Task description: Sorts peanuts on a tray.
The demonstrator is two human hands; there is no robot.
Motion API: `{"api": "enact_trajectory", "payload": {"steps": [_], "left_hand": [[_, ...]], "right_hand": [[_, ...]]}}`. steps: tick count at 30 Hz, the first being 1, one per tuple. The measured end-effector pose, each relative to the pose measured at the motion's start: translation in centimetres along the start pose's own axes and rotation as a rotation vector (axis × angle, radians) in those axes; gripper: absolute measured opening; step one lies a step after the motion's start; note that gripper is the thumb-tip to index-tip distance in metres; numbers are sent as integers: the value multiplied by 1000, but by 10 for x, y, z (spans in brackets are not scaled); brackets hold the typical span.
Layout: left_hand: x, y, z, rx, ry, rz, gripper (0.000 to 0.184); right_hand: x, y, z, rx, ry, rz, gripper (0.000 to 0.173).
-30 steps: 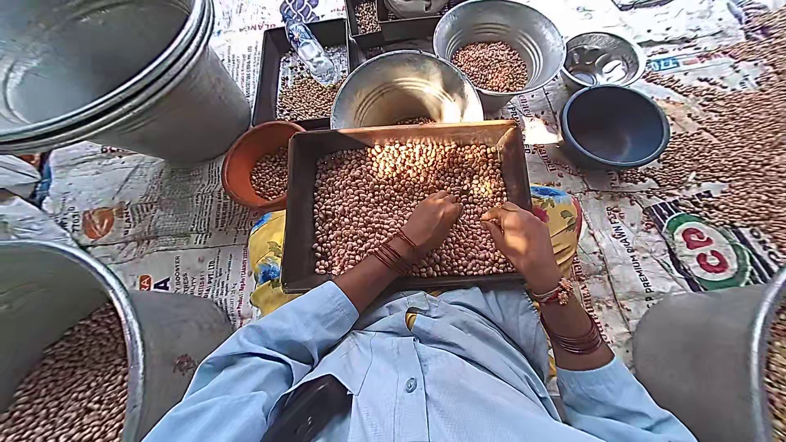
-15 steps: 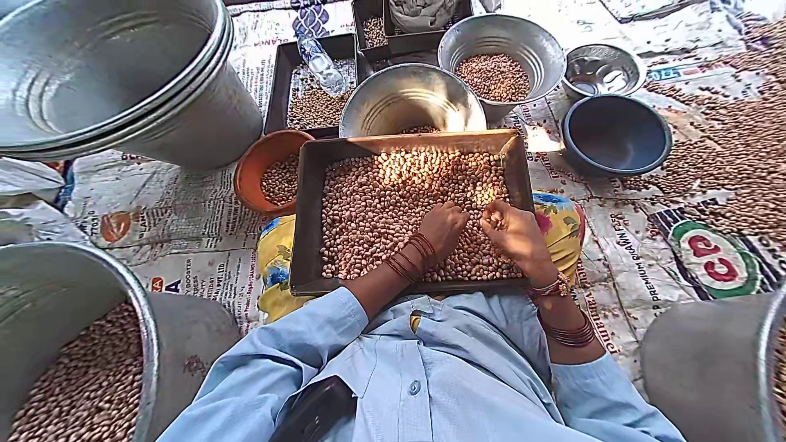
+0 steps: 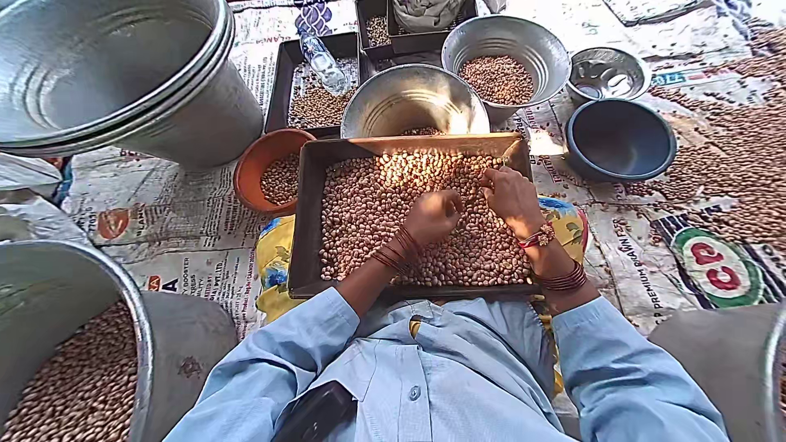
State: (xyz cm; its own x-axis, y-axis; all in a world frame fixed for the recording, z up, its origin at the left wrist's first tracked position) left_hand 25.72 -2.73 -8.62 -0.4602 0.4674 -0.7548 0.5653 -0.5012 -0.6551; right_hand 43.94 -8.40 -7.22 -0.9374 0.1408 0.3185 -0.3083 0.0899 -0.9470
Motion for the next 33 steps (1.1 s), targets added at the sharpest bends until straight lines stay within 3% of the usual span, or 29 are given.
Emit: {"api": "enact_trajectory", "payload": {"steps": [2,4,10,14,16,18,21,23,25,30,33], "left_hand": [[13,-18,0,-153,-66,151,19],[17,-24,-2,-192,-77,148,19],[-13,-4,5,19,-75,-155,21],[-1,17,-7,-44,33,-306,20],[0,14,-7,-11,-3,-267,20],[0,1,-4,8,-87,-101,18],[18,-16,-10,-93,-133,81,20],[19,-26,-15,-101,-186,77,20],[12,-28,-22,-104,-165,-8,22],[11,-9,-48,-56,-34,-321,22],[13,-1,-54,-56,2,-410,24]], "right_hand": [[-4,7,2,-15,-7,10,18],[-5,8,0,-16,-7,19,18],[-1,1,21,-16,-15,-20,21],[-9,13,14,3,13,-46,27],[-5,11,5,26,42,-95,22],[-1,2,-5,7,61,-248,15],[-3,-9,-10,-109,101,-642,10],[-11,-6,-7,-109,124,-961,9],[-18,-2,2,-78,146,-1087,13],[-3,-9,10,-91,111,-379,10],[9,-5,-1,-30,42,-159,12]]}}
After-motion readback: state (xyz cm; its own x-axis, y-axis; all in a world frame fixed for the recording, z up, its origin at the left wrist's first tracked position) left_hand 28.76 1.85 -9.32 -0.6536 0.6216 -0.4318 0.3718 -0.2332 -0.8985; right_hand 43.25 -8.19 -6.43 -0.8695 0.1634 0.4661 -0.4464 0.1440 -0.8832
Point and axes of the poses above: each hand's wrist, its own z-axis away from the middle knuckle, its own y-axis out of the palm, x = y × z, the point moved 3 cm from there along -z, towards the middle knuckle, and after that the axes turned 1 degree about z, right-handed, at the moved point
